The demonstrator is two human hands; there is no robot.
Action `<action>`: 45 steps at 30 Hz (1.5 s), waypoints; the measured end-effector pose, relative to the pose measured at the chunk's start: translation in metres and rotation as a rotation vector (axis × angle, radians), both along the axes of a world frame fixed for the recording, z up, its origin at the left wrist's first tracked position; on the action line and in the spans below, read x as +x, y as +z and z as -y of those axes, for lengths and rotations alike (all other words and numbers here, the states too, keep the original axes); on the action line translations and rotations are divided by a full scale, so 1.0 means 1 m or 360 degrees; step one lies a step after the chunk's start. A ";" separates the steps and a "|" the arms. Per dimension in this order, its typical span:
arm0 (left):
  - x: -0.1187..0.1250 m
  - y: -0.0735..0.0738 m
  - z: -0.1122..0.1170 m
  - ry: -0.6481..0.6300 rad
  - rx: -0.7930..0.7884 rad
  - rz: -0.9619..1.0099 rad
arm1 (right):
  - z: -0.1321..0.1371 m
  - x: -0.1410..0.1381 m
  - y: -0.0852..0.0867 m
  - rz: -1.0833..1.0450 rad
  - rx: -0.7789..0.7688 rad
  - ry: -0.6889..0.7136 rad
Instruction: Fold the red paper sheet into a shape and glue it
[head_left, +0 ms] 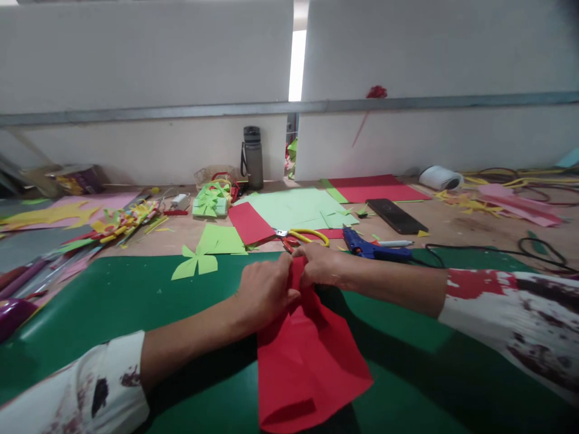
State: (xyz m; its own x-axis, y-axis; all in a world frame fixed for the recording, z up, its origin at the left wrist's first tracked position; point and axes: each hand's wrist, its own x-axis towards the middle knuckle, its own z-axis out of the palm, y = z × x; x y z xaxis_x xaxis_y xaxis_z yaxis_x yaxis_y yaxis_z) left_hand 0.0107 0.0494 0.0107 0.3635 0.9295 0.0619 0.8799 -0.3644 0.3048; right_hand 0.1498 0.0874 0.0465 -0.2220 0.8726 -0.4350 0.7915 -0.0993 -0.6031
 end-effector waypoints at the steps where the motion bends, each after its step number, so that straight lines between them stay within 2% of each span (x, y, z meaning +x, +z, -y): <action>1: -0.004 0.000 0.000 -0.0005 0.0073 0.0066 | 0.000 0.001 0.001 -0.0007 0.0015 -0.0005; 4: -0.020 0.001 -0.001 0.0059 0.0395 0.0595 | 0.002 0.008 0.003 -0.0088 0.0095 -0.0011; 5: -0.025 0.002 -0.002 0.0131 0.0422 0.0853 | 0.003 0.009 0.004 -0.0122 0.0137 -0.0013; 6: -0.029 0.004 -0.003 0.0210 0.0332 0.1129 | 0.005 0.011 0.006 -0.0154 0.0185 -0.0015; 7: -0.032 0.006 -0.004 0.0273 0.0100 0.1398 | 0.006 0.011 0.008 -0.0184 0.0234 -0.0016; 9: -0.035 0.009 -0.004 0.0302 -0.0543 0.1824 | 0.010 0.011 0.011 -0.0231 0.0325 -0.0015; 11: -0.033 0.010 -0.004 0.0240 -0.1008 0.2028 | 0.012 0.010 0.013 -0.0276 0.0379 -0.0011; 13: -0.029 0.010 -0.005 0.0219 -0.1125 0.2062 | 0.011 0.009 0.011 -0.0336 0.0392 0.0007; 21: -0.021 0.010 -0.006 0.0324 -0.1137 0.2068 | 0.005 0.010 -0.001 -0.0684 0.0263 0.0022; 25: -0.021 0.010 -0.007 0.0339 -0.1119 0.2052 | 0.004 0.007 -0.003 -0.0797 0.0204 -0.0084; 29: -0.024 0.010 -0.009 0.0298 -0.1107 0.2007 | 0.004 0.005 -0.010 -0.1159 -0.0036 -0.0196; 32: -0.026 0.013 -0.010 0.0287 -0.0949 0.1874 | 0.006 0.004 -0.012 -0.1348 -0.0179 -0.0145; 35: -0.024 0.018 -0.008 0.0221 -0.0689 0.1704 | 0.008 0.003 -0.013 -0.1378 -0.0107 -0.0110; 39: -0.019 0.021 -0.001 0.0023 -0.0392 0.1563 | 0.011 0.002 -0.013 -0.1241 0.0194 -0.0107; 45: -0.017 0.022 0.006 -0.0022 -0.0161 0.1484 | 0.018 0.001 -0.009 -0.1163 0.0424 -0.0123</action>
State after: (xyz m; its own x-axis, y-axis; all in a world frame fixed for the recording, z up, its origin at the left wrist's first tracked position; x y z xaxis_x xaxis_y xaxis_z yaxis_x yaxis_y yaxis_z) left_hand -0.0066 0.0439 0.0328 0.2192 0.9423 0.2528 0.2601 -0.3062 0.9157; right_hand 0.1509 0.0696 0.0370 -0.3054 0.9519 0.0247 0.1809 0.0834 -0.9800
